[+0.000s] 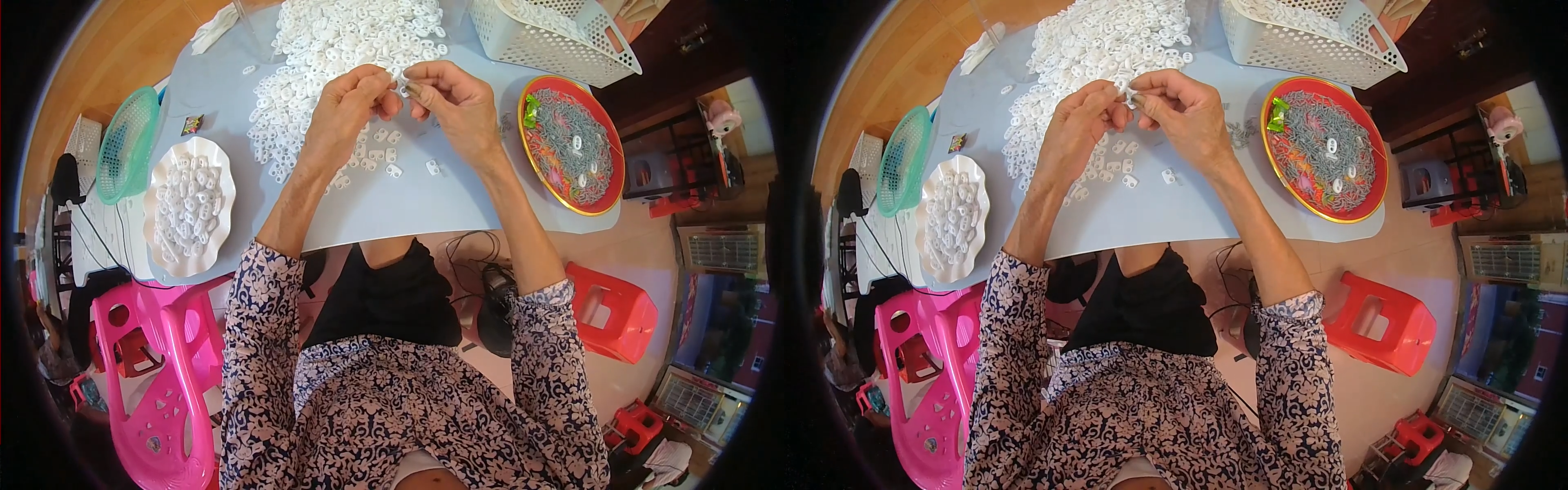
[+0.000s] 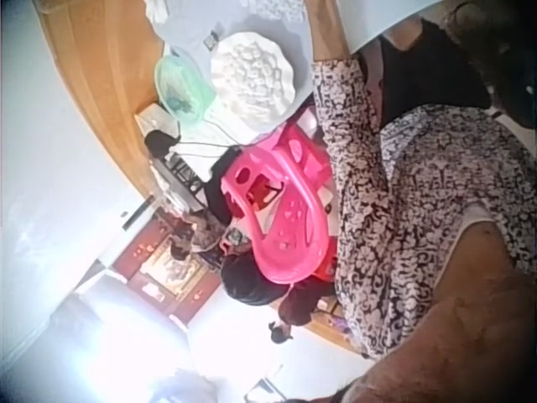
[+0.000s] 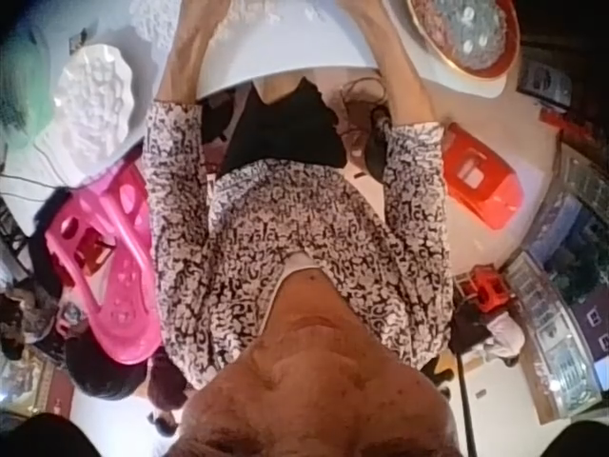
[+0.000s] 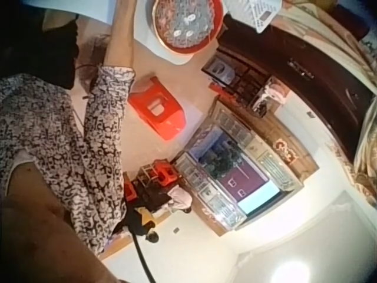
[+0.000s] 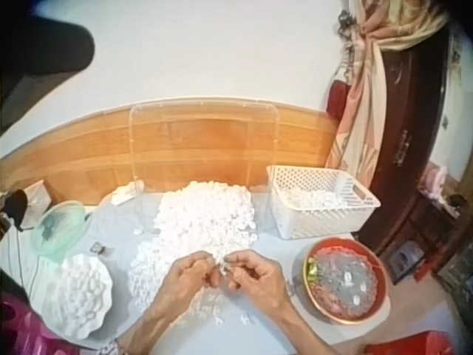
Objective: Manually assembling small white plastic components at a workstation.
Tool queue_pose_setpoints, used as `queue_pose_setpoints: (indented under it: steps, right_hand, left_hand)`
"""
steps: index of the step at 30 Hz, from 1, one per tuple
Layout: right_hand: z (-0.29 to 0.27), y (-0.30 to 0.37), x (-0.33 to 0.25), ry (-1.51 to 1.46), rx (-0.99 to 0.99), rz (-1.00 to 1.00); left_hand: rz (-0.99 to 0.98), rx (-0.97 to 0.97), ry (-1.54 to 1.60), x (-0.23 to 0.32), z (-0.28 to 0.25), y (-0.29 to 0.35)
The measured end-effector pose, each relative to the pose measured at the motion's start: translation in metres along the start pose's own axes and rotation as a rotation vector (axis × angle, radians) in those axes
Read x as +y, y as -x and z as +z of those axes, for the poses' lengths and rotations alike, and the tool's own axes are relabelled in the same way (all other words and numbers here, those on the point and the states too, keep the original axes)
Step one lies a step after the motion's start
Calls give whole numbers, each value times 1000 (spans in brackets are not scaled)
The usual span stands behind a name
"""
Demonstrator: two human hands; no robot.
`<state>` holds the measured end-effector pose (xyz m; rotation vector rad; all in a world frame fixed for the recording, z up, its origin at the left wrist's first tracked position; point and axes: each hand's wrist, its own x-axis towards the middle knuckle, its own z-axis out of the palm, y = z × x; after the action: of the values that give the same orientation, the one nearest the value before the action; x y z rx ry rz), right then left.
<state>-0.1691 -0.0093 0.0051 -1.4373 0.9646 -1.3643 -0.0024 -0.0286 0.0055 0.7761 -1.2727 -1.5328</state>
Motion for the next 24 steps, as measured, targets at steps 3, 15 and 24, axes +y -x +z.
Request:
queue_pose_setpoints:
  steps: [3, 15, 24]
  right_hand:
    - [0, -1, -1, 6, -12, -9]
    - [-1, 0, -2, 57, 5, -8]
    - [-2, 0, -2, 37, -2, -10]
  left_hand:
    - [19, -22, -20, -1, -1, -1]
    - [73, -65, -261, 3, -2, -1]
    - [-75, -70, 36, 5, -2, -2]
